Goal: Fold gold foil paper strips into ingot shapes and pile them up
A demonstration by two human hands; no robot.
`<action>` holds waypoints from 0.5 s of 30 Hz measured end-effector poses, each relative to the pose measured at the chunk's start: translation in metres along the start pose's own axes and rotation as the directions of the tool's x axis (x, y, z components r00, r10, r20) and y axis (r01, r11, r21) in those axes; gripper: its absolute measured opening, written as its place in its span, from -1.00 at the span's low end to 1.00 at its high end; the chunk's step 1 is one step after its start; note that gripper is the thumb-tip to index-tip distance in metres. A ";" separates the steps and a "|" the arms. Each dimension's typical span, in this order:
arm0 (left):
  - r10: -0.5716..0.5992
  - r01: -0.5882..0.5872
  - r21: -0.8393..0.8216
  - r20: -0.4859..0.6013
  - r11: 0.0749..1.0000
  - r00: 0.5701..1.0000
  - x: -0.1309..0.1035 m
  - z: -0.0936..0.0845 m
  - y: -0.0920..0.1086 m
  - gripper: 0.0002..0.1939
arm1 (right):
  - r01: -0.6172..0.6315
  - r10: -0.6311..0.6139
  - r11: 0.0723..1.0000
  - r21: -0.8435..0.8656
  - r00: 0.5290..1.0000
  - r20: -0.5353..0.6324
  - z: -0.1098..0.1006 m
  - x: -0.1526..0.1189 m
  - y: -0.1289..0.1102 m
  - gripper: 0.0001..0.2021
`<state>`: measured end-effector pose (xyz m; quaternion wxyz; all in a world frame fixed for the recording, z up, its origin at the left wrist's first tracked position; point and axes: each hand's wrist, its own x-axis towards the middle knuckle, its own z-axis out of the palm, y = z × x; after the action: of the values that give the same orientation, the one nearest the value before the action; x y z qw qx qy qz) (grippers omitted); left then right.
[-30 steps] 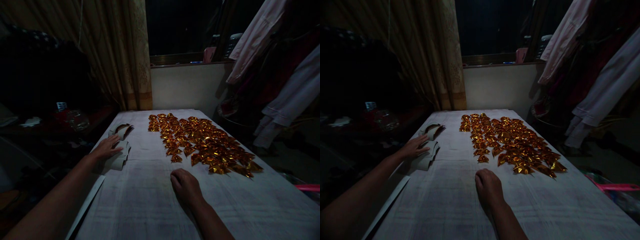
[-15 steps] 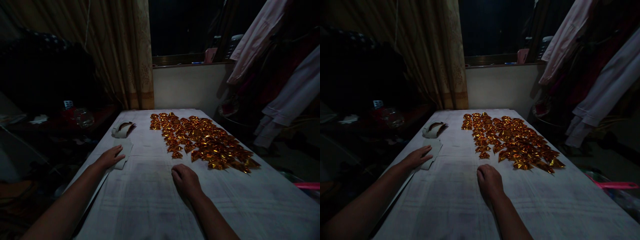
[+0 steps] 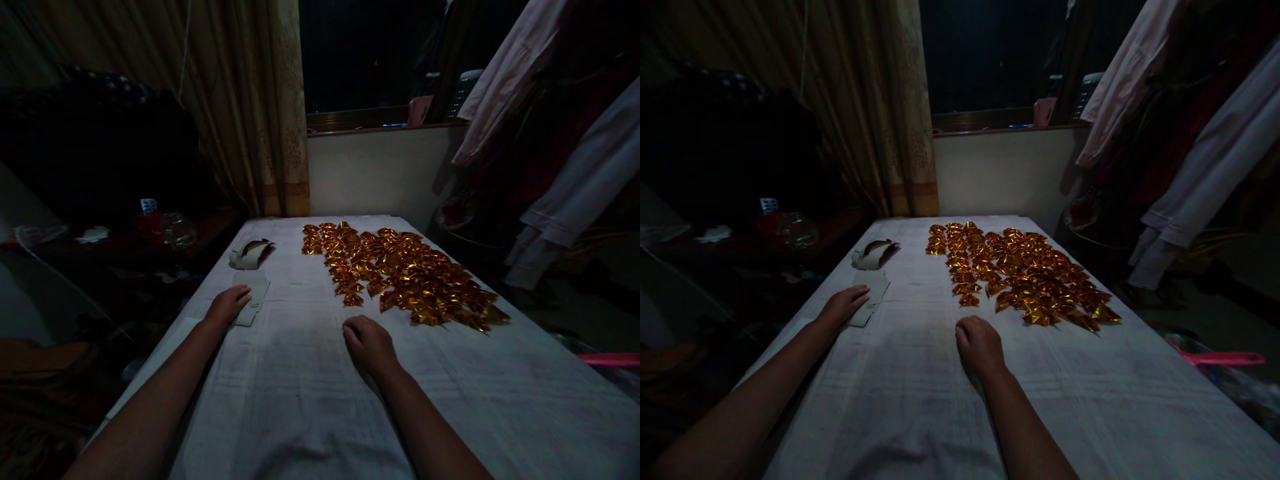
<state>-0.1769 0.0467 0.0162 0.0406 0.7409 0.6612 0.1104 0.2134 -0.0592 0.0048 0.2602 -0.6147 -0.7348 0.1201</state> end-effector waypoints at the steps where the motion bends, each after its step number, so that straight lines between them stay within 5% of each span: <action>1: -0.007 0.007 0.011 -0.010 1.000 1.000 0.001 -0.001 0.002 -0.68 | 0.004 -0.004 1.000 0.002 1.000 -0.004 0.000 0.000 0.000 -0.81; 10: -0.078 0.078 0.150 -0.002 0.986 0.997 0.009 -0.013 0.020 -0.67 | 0.017 -0.017 1.000 -0.011 1.000 -0.024 -0.001 -0.001 -0.001 -0.83; 15: -0.057 0.038 0.190 0.093 0.981 0.994 0.004 -0.029 0.027 -0.70 | 0.015 -0.016 1.000 -0.011 1.000 -0.023 -0.003 -0.002 -0.002 -0.81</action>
<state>-0.1565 0.0450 0.0500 0.0055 0.7299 0.6834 0.0098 0.2130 -0.0616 0.0080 0.2662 -0.6118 -0.7371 0.1070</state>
